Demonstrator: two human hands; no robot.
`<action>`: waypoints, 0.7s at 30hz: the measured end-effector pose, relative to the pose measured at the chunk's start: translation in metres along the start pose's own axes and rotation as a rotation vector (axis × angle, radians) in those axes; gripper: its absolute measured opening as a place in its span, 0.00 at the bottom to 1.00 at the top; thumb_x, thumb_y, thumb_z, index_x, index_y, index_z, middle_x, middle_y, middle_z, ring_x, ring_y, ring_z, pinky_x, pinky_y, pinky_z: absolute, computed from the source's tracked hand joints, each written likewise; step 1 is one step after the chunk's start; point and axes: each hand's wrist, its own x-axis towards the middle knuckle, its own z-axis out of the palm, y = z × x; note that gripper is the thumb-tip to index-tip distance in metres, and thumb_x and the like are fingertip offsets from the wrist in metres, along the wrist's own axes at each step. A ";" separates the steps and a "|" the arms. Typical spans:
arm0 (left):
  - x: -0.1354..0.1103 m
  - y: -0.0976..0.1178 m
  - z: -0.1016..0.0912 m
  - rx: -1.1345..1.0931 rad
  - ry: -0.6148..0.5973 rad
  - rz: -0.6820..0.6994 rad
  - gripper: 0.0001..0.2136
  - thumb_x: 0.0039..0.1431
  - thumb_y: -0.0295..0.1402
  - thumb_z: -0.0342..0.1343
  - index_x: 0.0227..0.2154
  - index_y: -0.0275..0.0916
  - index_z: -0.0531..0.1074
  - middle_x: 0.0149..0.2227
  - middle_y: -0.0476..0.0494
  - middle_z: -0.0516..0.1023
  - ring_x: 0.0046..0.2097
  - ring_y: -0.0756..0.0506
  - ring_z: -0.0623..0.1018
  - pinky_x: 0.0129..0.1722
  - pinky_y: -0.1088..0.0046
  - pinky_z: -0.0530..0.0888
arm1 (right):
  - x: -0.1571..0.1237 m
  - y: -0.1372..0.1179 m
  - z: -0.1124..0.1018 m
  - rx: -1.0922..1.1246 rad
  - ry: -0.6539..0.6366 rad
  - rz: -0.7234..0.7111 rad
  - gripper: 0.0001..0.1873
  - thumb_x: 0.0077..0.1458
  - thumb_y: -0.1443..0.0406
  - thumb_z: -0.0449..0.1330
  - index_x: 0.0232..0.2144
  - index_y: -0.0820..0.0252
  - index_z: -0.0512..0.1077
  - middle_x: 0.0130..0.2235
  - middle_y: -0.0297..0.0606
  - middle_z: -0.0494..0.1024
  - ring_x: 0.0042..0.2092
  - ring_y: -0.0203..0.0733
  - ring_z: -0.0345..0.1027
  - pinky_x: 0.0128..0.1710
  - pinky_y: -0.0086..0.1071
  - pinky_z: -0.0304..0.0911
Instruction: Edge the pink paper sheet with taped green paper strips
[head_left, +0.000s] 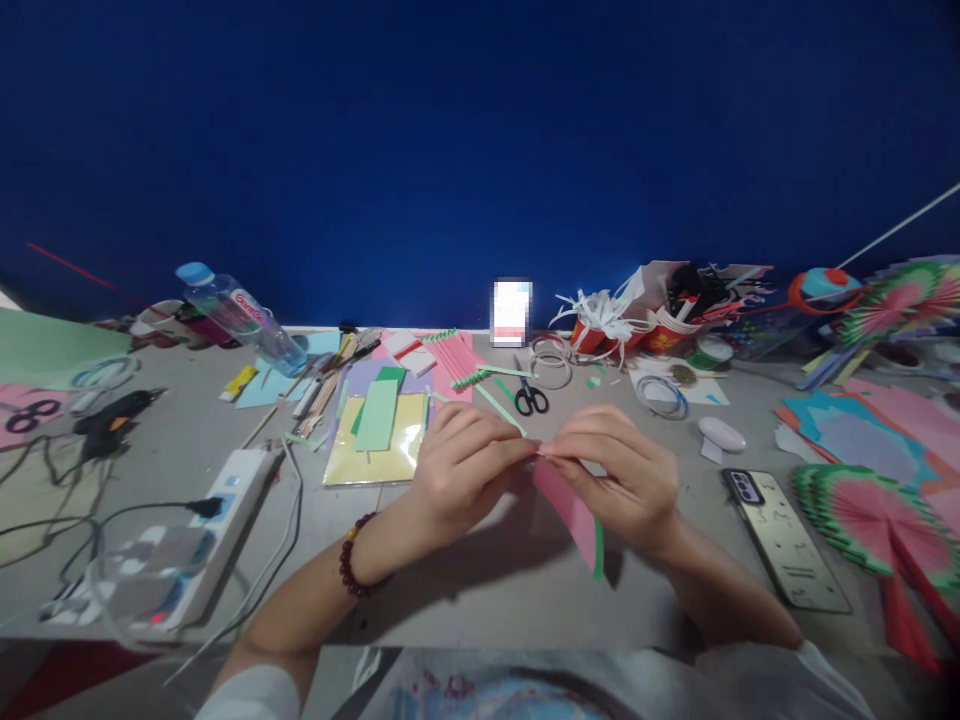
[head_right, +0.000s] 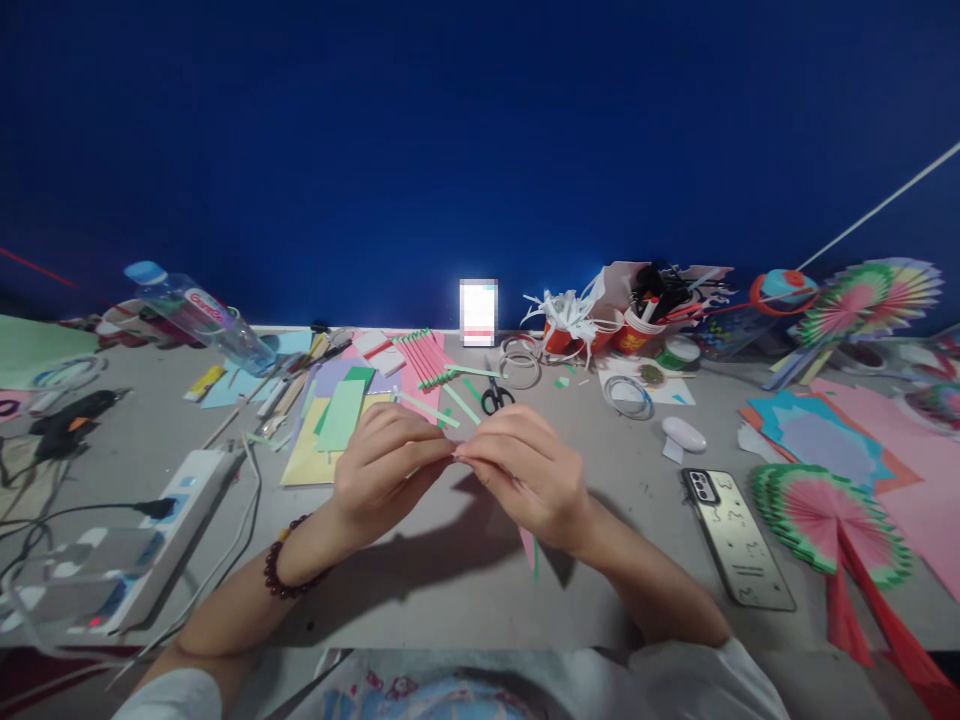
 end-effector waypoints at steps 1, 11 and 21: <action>0.000 0.000 0.000 -0.026 -0.011 -0.021 0.06 0.58 0.23 0.57 0.38 0.38 0.73 0.31 0.47 0.78 0.34 0.49 0.74 0.35 0.69 0.67 | 0.000 0.000 0.002 -0.006 0.013 0.008 0.10 0.54 0.76 0.59 0.36 0.58 0.75 0.30 0.37 0.78 0.32 0.39 0.71 0.34 0.36 0.68; 0.004 0.000 -0.006 -0.175 -0.044 -0.168 0.06 0.59 0.23 0.56 0.38 0.37 0.74 0.32 0.45 0.77 0.34 0.49 0.74 0.34 0.71 0.69 | -0.001 0.008 0.000 0.164 -0.059 0.246 0.06 0.53 0.69 0.65 0.35 0.56 0.78 0.32 0.36 0.81 0.35 0.40 0.74 0.36 0.35 0.70; 0.001 0.000 -0.002 -0.039 -0.036 -0.101 0.05 0.60 0.25 0.56 0.37 0.39 0.74 0.30 0.46 0.77 0.33 0.49 0.74 0.34 0.71 0.67 | 0.002 0.008 -0.001 0.213 -0.063 0.221 0.03 0.53 0.68 0.65 0.33 0.56 0.78 0.31 0.36 0.80 0.35 0.40 0.74 0.36 0.36 0.70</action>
